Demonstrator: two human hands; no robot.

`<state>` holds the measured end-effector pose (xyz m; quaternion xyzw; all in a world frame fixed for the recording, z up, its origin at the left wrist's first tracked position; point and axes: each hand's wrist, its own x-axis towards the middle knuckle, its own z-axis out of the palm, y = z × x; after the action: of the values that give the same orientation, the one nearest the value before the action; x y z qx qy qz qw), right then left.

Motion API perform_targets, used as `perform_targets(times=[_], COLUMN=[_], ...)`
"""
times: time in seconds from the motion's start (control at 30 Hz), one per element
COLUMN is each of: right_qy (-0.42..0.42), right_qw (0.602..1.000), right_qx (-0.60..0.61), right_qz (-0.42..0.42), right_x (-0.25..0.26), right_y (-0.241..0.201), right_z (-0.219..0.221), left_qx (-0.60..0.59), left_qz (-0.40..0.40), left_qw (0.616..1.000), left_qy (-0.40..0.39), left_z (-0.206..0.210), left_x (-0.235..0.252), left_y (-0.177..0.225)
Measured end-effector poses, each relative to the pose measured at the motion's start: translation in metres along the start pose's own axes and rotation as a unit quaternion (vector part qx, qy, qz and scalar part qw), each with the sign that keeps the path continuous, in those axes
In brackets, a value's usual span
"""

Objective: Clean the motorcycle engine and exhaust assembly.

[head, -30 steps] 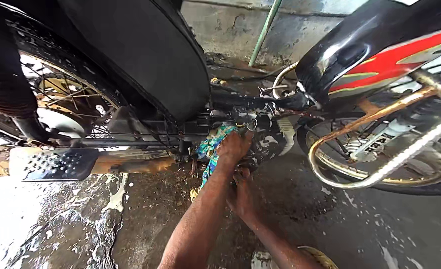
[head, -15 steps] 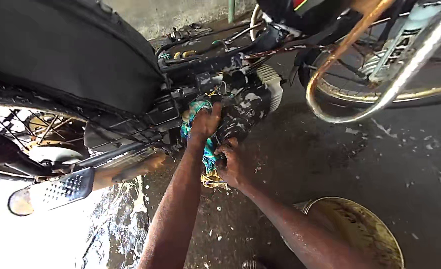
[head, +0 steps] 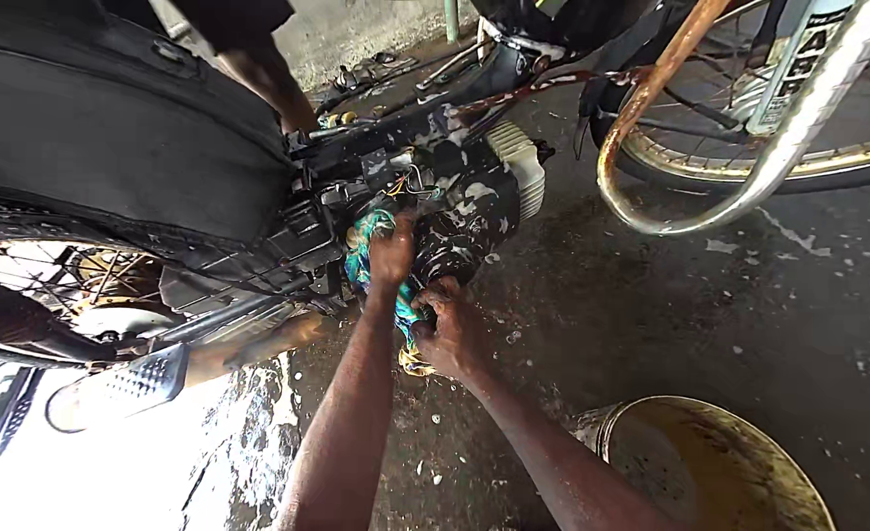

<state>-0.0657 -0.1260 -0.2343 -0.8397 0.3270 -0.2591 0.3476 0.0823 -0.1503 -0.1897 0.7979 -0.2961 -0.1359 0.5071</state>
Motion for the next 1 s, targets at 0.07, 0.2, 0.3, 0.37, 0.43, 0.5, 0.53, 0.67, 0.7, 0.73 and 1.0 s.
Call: perform_targets(times=[0.07, 0.2, 0.3, 0.37, 0.43, 0.5, 0.53, 0.67, 0.7, 0.73, 1.0], right_qy=[0.014, 0.033, 0.029, 0.027, 0.036, 0.04, 0.04, 0.037, 0.034, 0.026, -0.018], right_qw=[1.0, 0.999, 1.0, 1.0, 0.999, 0.999, 0.999, 0.999, 0.999, 0.999, 0.999], right_qx=[0.009, 0.002, 0.007, 0.01, 0.009, 0.006, 0.006, 0.025, 0.026, 0.024, 0.023], right_qz=[-0.011, -0.008, -0.005, -0.008, -0.019, -0.02, -0.017, -0.001, 0.001, 0.005, 0.042], right_x=[-0.001, -0.002, -0.002, -0.003, -0.004, -0.004, -0.003, -0.004, -0.004, -0.003, 0.003], right_y=[0.001, 0.001, 0.0, 0.0, -0.001, -0.002, -0.002, 0.0, 0.0, -0.001, -0.008], right_z=[-0.002, -0.001, -0.002, -0.003, -0.001, -0.001, -0.001, 0.0, -0.001, -0.003, -0.006], left_qx=[-0.012, -0.05, -0.022, 0.059, 0.13, 0.139, 0.13, 0.117, 0.144, 0.193, 0.421], left_qz=[-0.016, 0.043, 0.161, 0.165, 0.176, 0.216, 0.233, 0.144, 0.129, 0.114, 0.079], left_qw=[0.996, 0.984, 0.983, 0.984, 0.968, 0.952, 0.948, 0.964, 0.967, 0.962, 0.893], left_qy=[0.087, 0.167, 0.087, -0.031, -0.124, -0.165, -0.173, -0.192, -0.168, -0.158, -0.141], left_z=[0.007, 0.006, -0.005, -0.013, -0.019, -0.024, -0.025, -0.025, -0.021, -0.018, -0.007], left_x=[-0.018, -0.047, -0.039, -0.021, 0.007, 0.029, 0.036, 0.037, 0.032, 0.028, 0.018], left_y=[-0.005, -0.02, -0.017, -0.003, 0.003, -0.003, -0.004, 0.01, 0.017, 0.027, 0.06])
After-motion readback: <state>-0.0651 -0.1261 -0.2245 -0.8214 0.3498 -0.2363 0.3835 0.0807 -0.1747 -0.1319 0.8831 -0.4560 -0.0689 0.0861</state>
